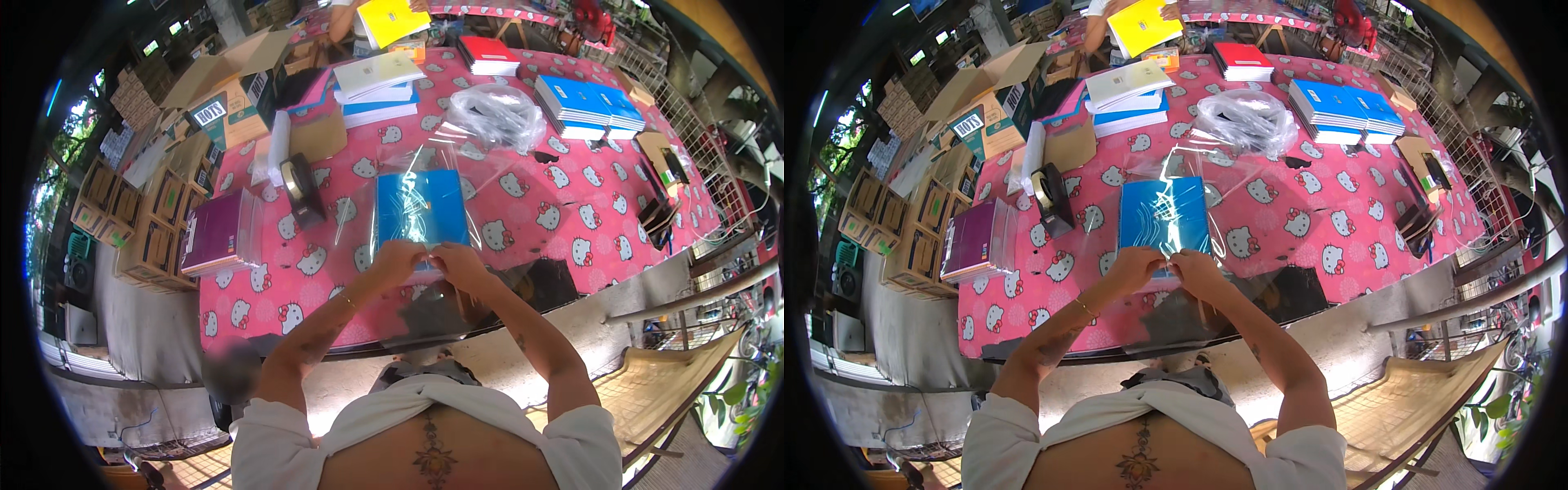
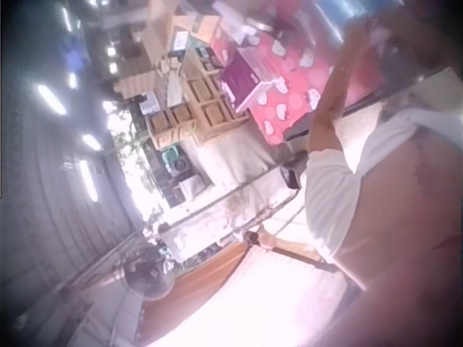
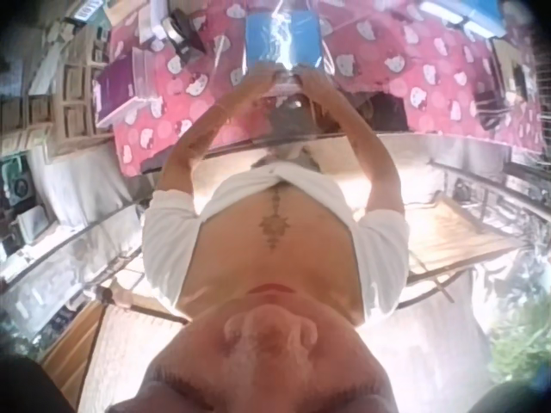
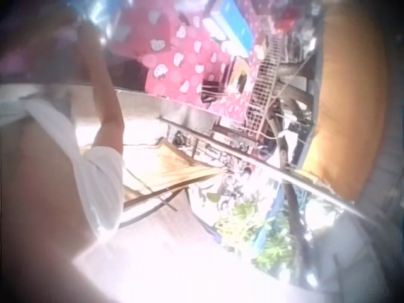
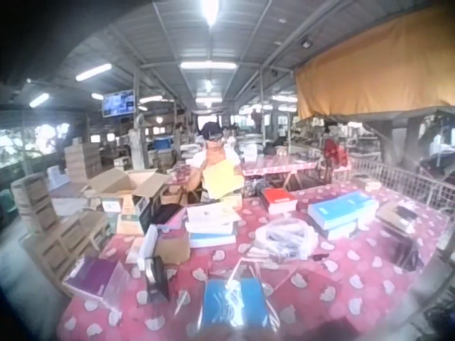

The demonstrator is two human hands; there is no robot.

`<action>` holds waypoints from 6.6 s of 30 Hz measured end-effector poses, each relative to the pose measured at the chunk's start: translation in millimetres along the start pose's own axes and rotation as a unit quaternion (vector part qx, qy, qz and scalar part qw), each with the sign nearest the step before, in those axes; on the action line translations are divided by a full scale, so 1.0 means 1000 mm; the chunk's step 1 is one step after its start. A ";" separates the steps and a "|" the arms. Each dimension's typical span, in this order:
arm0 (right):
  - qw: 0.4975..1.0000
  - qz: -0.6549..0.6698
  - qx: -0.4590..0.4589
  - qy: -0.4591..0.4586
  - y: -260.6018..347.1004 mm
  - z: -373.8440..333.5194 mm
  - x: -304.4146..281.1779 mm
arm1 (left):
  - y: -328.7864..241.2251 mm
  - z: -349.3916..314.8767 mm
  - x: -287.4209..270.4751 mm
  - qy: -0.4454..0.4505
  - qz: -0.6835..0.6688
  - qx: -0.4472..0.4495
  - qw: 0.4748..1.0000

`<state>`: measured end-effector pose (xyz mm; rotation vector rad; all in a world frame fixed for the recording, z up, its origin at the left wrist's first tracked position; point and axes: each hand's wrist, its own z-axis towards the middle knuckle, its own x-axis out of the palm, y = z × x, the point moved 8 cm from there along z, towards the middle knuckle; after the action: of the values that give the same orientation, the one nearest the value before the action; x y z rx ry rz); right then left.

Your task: The person places stacks of notebooks into individual plastic bags and uses a tape dispenser to seal them.

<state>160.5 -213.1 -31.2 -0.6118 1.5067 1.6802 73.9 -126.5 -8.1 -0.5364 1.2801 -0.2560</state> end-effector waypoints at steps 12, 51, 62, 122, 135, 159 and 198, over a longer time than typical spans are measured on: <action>0.952 0.093 0.245 -0.158 -0.073 -0.020 -0.003 | 0.131 -0.032 -0.068 -0.333 0.058 -0.306 0.890; 0.921 0.111 0.357 -0.108 -0.072 -0.024 0.004 | 0.003 0.084 0.026 0.349 0.230 0.150 0.896; 0.942 0.011 0.335 -0.027 -0.052 -0.018 -0.008 | 0.072 0.045 -0.034 -0.105 0.235 -0.027 0.966; 0.953 -0.163 -0.225 -0.124 0.253 0.057 -0.185 | 0.285 -0.113 -0.118 -0.356 -0.392 -0.524 0.668; 0.967 -0.165 -0.185 -0.056 0.287 0.108 -0.146 | 0.199 -0.133 -0.187 -0.163 0.239 -0.471 0.833; 0.944 0.178 -0.022 -0.275 0.086 -0.015 -0.233 | -0.037 0.013 -0.249 -0.091 -0.158 0.155 0.971; 0.967 -0.132 -0.208 -0.069 0.141 0.034 -0.129 | -0.027 0.044 -0.173 -0.090 0.090 -0.044 0.991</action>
<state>126.5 -208.5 160.1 -0.8561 0.9297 1.7944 70.8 -57.7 158.6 -0.5035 1.1600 -0.0006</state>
